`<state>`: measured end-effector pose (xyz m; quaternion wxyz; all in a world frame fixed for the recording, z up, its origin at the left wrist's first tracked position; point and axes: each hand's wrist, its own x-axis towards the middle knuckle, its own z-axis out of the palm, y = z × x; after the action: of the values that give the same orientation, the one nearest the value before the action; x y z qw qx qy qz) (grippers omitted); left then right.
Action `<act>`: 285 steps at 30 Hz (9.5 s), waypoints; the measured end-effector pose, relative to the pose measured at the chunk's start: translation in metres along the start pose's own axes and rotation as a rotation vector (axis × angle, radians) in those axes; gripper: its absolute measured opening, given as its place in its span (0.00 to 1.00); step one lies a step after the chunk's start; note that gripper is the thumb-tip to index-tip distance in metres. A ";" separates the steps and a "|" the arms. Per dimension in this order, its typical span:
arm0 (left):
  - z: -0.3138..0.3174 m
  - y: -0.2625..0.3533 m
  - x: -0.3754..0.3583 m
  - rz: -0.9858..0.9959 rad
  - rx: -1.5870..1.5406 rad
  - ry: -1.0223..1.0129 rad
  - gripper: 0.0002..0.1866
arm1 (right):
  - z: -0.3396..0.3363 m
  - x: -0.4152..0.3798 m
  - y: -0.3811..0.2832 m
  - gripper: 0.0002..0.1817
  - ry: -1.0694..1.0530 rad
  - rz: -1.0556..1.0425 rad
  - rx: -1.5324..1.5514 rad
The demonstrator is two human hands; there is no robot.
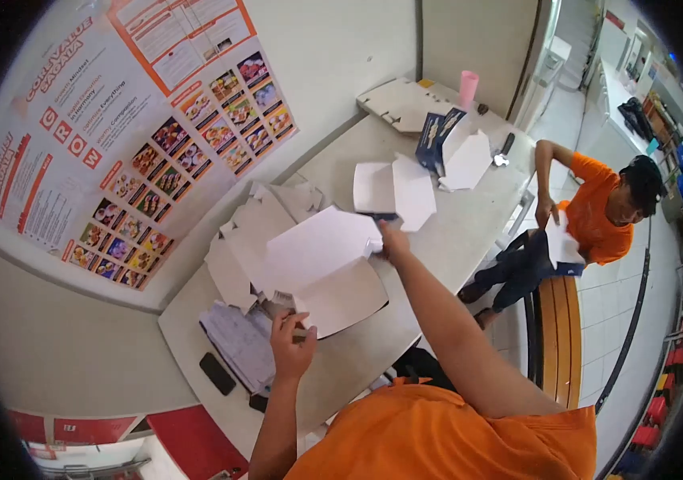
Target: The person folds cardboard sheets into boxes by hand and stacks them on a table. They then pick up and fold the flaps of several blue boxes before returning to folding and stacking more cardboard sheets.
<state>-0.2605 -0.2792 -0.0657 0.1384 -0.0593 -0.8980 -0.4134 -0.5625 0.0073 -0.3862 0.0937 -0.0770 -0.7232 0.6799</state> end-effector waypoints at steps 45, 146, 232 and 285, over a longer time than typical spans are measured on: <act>-0.021 0.002 0.023 -0.100 -0.220 -0.112 0.30 | -0.113 -0.096 -0.370 0.25 -0.576 -0.014 0.319; -0.022 -0.003 0.025 -0.016 -0.085 0.010 0.23 | -0.040 -0.137 -0.373 0.31 -0.432 -0.424 -0.859; -0.073 0.039 -0.035 0.160 0.458 -1.028 0.13 | -0.211 -0.266 -0.355 0.24 -0.017 -0.125 -0.454; 0.009 0.219 -0.306 -0.115 -1.125 -1.815 0.15 | -0.048 -0.802 -0.420 0.09 1.330 -0.281 -1.029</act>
<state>0.0784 -0.1273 -0.0039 -0.6485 -0.3575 -0.3469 -0.5756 0.2340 -0.1640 0.0109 0.5357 -0.4028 -0.7396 0.0618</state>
